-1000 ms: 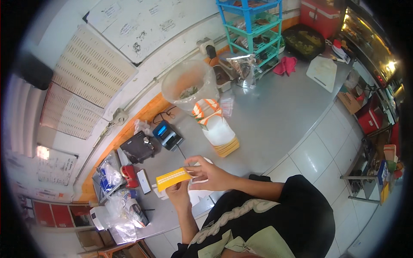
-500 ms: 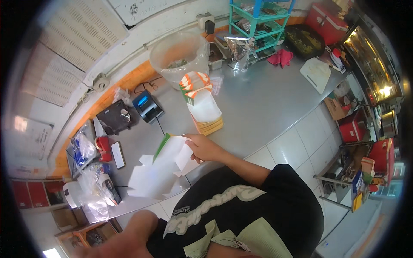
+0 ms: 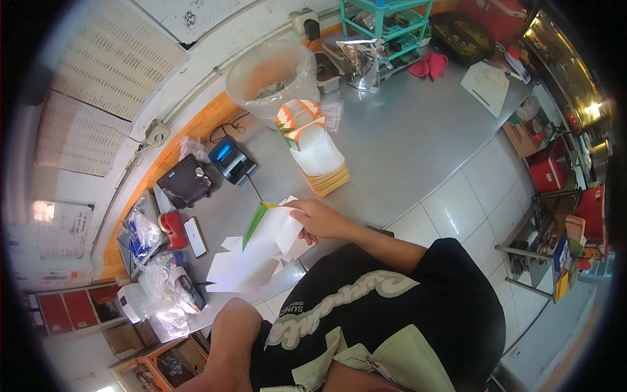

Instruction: The person repeatedly folds flat white cardboard pieces into small rectangular boxes and secures them with colorful adhesive strips. The person handles the boxes one at a time, folds the sides, applies the strips, and stacks the finished boxes on the counter.

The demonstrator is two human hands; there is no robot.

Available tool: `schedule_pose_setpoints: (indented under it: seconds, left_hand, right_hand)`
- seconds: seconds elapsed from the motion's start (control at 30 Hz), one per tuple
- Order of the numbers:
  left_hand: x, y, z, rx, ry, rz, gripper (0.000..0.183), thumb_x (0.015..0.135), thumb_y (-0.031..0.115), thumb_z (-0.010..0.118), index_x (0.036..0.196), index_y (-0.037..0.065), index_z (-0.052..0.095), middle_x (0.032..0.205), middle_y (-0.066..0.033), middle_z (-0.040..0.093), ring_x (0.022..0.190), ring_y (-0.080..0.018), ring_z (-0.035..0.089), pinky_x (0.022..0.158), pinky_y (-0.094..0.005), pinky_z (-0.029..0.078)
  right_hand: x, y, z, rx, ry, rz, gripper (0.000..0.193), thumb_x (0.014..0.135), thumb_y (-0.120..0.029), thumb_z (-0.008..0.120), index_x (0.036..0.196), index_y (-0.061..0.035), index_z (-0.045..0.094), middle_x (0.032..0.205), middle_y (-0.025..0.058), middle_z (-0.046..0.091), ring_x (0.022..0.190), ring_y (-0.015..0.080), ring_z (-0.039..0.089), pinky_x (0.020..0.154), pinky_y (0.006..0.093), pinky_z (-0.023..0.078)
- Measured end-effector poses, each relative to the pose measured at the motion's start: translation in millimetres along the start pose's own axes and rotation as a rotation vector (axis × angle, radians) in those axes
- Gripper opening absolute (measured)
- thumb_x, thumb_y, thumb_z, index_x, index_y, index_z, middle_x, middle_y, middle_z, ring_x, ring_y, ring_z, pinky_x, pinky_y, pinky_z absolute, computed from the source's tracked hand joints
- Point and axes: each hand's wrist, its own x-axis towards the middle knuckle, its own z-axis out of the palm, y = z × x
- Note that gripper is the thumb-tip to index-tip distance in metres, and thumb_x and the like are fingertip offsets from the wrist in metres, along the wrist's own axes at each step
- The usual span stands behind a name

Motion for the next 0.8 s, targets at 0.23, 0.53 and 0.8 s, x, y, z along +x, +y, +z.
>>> schedule_pose_setpoints:
  seconds: [0.23,0.53,0.8]
  left_hand:
    - [7,-1,9,-0.134,-0.038,-0.058,0.063,0.081,0.011,0.060,0.142,0.011,0.044,0.151,-0.0123,0.037,0.139,-0.0299,0.033,0.106,-0.0522,0.032]
    - [-107,-17,-18,-0.051,-0.068,-0.801,0.065,0.090,0.033,0.063,0.143,0.004,0.038,0.144,-0.0133,0.041,0.136,-0.0292,0.040,0.108,-0.0481,0.037]
    - [-196,-30,15,0.172,-0.679,-1.924,0.039,0.102,0.025,0.055,0.129,-0.004,0.053,0.093,-0.0096,0.064,0.086,-0.0196,0.064,0.075,-0.0338,0.051]
  right_hand:
    - [10,11,-4,0.294,-0.002,0.030,0.038,0.105,-0.015,0.045,0.139,0.0009,0.041,0.083,0.0157,0.062,0.058,0.0190,0.064,0.049,0.0299,0.054]
    - [-2,-25,3,0.741,0.152,-0.153,0.020,0.102,-0.021,0.055,0.112,-0.0041,0.053,0.082,0.0079,0.059,0.063,0.0165,0.057,0.050,0.0273,0.042]
    - [12,0,38,0.459,0.084,-0.036,0.030,0.103,-0.032,0.051,0.092,-0.0048,0.058,0.076,0.0044,0.055,0.063,0.0137,0.049,0.059,0.0281,0.039]
